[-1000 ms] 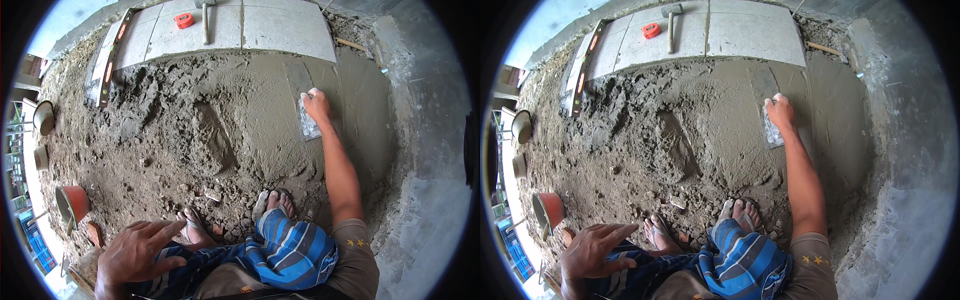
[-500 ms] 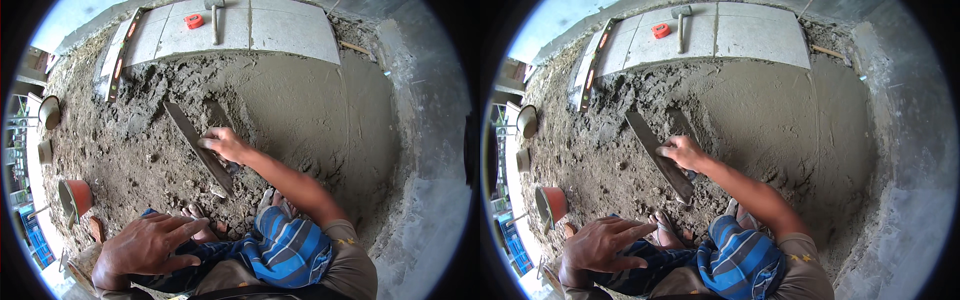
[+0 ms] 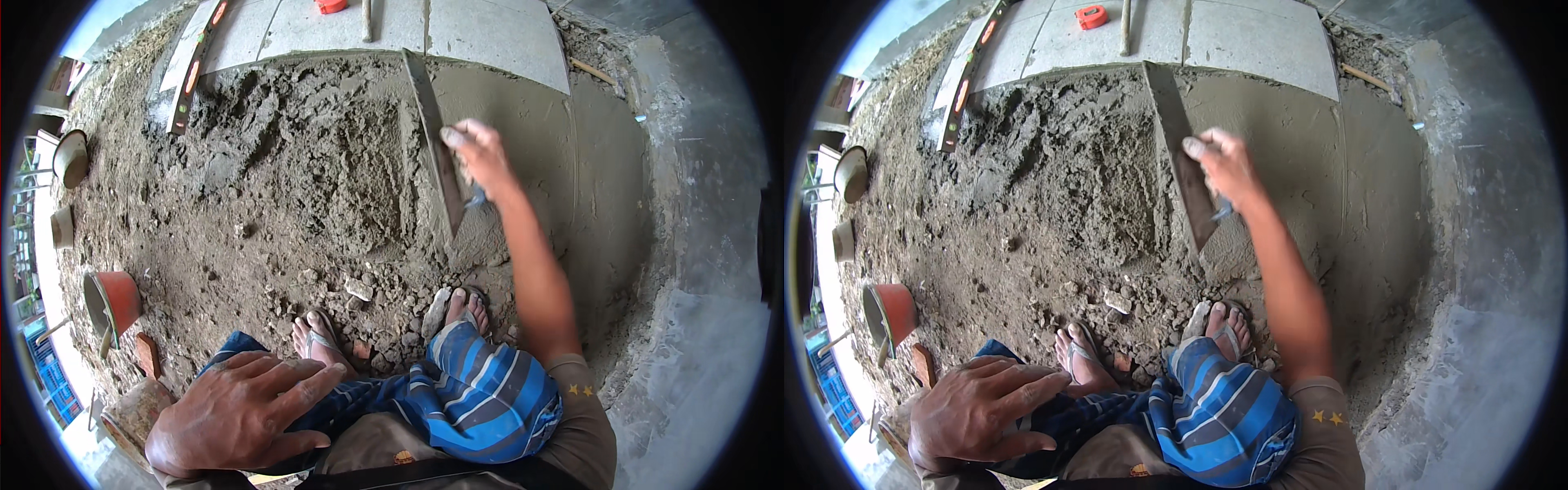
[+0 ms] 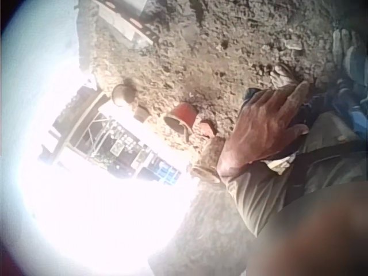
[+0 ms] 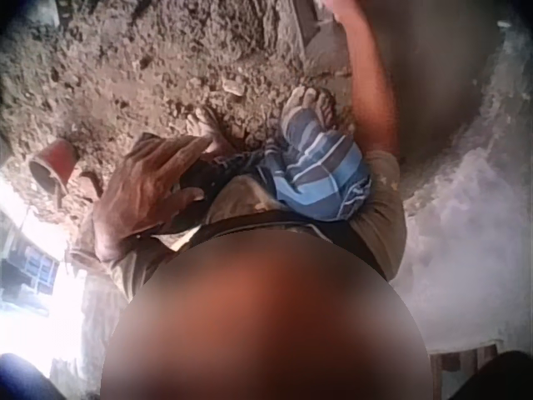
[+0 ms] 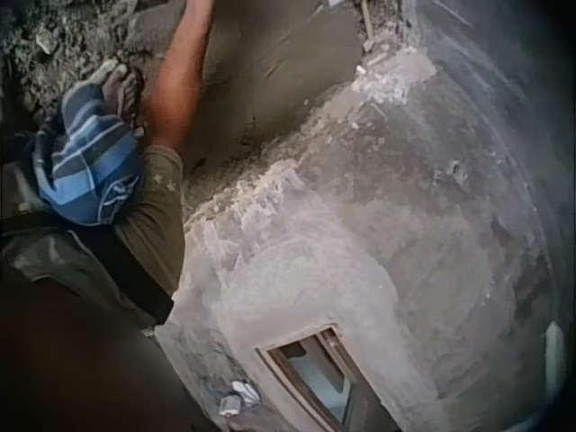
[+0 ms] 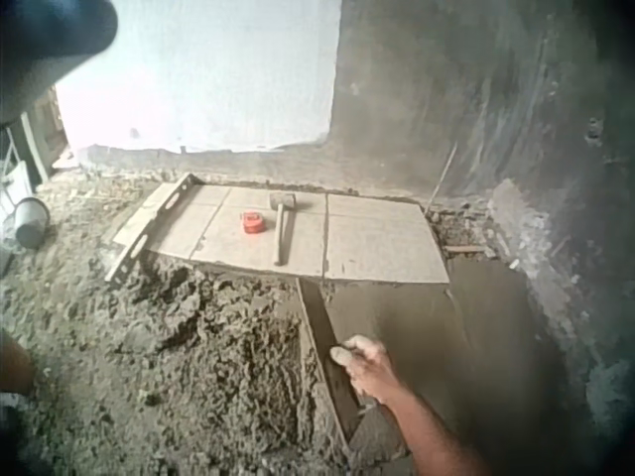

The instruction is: Apply cement and level it to lay down tiles on a floor.

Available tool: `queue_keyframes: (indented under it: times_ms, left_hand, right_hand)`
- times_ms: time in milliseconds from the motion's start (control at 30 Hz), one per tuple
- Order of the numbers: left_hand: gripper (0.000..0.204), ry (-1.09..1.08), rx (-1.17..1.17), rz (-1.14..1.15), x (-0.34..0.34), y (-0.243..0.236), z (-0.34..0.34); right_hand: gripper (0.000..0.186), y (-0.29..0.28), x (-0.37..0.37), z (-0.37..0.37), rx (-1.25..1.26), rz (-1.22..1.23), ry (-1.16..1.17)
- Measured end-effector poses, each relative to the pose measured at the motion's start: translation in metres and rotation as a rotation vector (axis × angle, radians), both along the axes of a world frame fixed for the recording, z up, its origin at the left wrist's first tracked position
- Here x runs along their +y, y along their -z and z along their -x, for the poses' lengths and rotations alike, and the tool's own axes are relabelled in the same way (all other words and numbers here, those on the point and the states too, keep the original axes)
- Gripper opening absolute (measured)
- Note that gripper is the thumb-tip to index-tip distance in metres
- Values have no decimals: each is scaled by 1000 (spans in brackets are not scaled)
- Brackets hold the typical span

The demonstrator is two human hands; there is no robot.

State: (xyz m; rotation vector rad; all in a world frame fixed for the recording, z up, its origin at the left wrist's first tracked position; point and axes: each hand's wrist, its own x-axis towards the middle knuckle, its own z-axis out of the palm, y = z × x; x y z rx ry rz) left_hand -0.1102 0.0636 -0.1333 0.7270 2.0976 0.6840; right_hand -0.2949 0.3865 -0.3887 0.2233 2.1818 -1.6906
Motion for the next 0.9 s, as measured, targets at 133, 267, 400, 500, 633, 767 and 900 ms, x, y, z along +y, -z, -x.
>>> queue_keyframes:
  times_ms: [133,267,400,500,633,767,900]
  left_hand:
    - [73,56,61,-9,1,13,9]
    - [72,8,99,-14,2,8,6]
    - [72,2,91,-34,-7,6,3]
    - [73,27,75,-16,2,9,11]
    - [75,61,45,38,7,3,10]
    - [76,99,103,48,29,19,30]
    - [75,80,70,56,41,14,32]
  right_hand:
    - [33,39,25,66,351,-667,-310]
    - [37,58,32,15,314,-695,-694]
    - [36,35,57,-86,269,-657,-815]
    - [35,20,68,-130,151,-699,-793]
    - [28,23,-4,-140,422,-713,-937]
    - [23,65,-16,-99,556,-779,-851]
    - [24,72,-30,-20,380,-843,-715]
